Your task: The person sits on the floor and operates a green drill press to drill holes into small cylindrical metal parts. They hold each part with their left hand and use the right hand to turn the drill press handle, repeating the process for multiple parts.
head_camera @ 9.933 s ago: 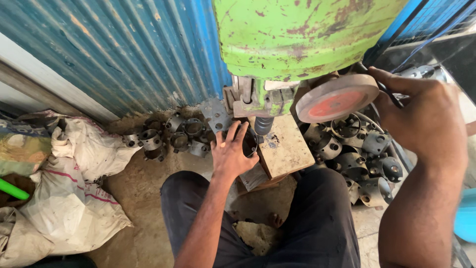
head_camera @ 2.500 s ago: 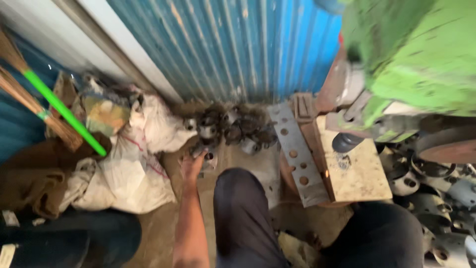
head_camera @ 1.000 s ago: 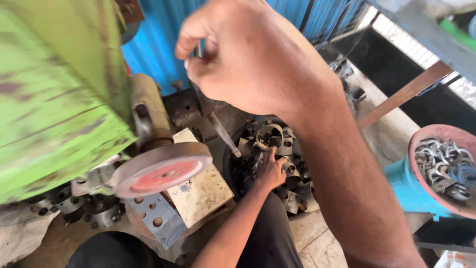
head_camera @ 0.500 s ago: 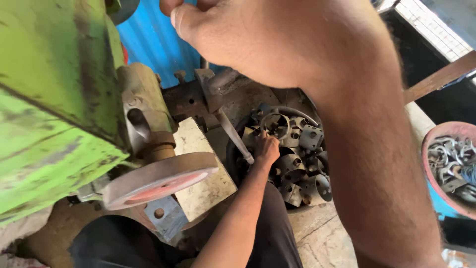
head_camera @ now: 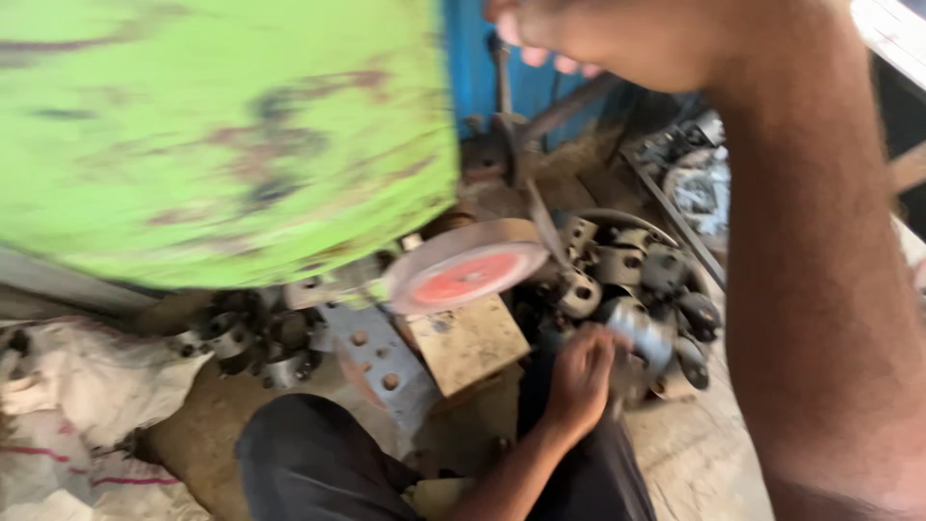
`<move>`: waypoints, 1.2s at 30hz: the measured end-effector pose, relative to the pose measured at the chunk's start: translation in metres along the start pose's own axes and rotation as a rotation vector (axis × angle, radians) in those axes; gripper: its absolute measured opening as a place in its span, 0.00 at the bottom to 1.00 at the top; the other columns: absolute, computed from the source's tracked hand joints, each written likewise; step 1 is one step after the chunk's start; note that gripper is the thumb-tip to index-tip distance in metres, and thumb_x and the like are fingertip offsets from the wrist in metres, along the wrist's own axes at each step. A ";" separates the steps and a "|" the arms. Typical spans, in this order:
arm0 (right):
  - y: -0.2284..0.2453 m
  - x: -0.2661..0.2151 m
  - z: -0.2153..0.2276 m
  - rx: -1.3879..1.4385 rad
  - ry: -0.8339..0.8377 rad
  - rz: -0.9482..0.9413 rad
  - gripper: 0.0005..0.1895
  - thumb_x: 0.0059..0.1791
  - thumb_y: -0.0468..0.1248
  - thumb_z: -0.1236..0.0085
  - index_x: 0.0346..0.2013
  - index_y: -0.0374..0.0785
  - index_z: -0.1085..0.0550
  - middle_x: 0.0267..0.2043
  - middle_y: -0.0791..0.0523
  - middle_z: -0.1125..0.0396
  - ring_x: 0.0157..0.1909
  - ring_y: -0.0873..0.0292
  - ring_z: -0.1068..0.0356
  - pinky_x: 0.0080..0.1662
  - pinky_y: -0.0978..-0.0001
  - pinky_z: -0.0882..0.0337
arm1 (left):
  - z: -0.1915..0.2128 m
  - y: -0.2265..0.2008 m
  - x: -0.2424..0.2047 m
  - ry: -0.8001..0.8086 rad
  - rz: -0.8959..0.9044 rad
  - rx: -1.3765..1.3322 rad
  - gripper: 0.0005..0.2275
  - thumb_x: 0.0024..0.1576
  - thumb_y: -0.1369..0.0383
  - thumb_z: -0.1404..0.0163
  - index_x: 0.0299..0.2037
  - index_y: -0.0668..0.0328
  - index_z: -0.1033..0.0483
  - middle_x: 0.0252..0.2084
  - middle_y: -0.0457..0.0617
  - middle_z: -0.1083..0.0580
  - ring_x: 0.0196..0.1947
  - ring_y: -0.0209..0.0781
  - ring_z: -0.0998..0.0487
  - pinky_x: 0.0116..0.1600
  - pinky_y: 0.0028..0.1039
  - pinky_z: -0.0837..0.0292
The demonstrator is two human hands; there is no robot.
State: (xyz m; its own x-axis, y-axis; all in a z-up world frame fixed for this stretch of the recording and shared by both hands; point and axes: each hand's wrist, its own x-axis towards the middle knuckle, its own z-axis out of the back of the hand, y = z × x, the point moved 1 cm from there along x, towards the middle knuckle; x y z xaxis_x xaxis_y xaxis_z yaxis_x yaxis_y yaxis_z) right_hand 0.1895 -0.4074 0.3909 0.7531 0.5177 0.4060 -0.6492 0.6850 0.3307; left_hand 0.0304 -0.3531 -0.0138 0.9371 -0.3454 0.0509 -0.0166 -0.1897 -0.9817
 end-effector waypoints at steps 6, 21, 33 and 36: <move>0.013 -0.008 -0.010 -0.032 0.044 -0.289 0.17 0.54 0.46 0.44 0.52 0.40 0.20 0.40 0.53 0.24 0.34 0.56 0.23 0.37 0.59 0.23 | 0.104 -0.063 -0.107 0.042 0.150 -0.643 0.24 0.54 0.57 0.43 0.54 0.68 0.23 0.47 0.50 0.24 0.50 0.41 0.26 0.58 0.28 0.32; 0.009 -0.023 -0.047 -0.028 0.079 -0.456 0.16 0.54 0.42 0.43 0.54 0.40 0.20 0.42 0.52 0.23 0.33 0.55 0.23 0.35 0.59 0.24 | 0.316 -0.055 -0.093 -0.758 0.135 -0.789 0.15 0.55 0.64 0.50 0.53 0.40 0.31 0.53 0.44 0.27 0.54 0.43 0.27 0.53 0.38 0.31; 0.003 -0.028 -0.063 -0.018 0.061 -0.496 0.17 0.53 0.39 0.43 0.56 0.40 0.21 0.43 0.51 0.23 0.31 0.54 0.23 0.33 0.59 0.24 | 0.314 -0.033 -0.091 -0.904 -0.224 0.230 0.19 0.67 0.58 0.55 0.63 0.60 0.34 0.63 0.56 0.34 0.61 0.50 0.34 0.67 0.39 0.42; 0.003 -0.029 -0.064 -0.011 0.058 -0.493 0.17 0.53 0.38 0.42 0.56 0.40 0.21 0.43 0.51 0.23 0.31 0.54 0.23 0.33 0.59 0.24 | 0.294 -0.068 -0.100 -0.786 -0.480 0.479 0.31 0.66 0.51 0.49 0.71 0.63 0.43 0.74 0.64 0.46 0.76 0.59 0.46 0.77 0.45 0.51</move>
State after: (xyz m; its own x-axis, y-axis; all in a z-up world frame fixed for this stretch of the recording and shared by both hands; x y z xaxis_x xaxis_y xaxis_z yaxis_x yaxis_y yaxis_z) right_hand 0.1726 -0.3879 0.3254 0.9752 0.1578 0.1554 -0.2129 0.8609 0.4620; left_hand 0.0403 -0.0356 -0.0058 0.7743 0.3995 0.4908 0.3981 0.2955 -0.8685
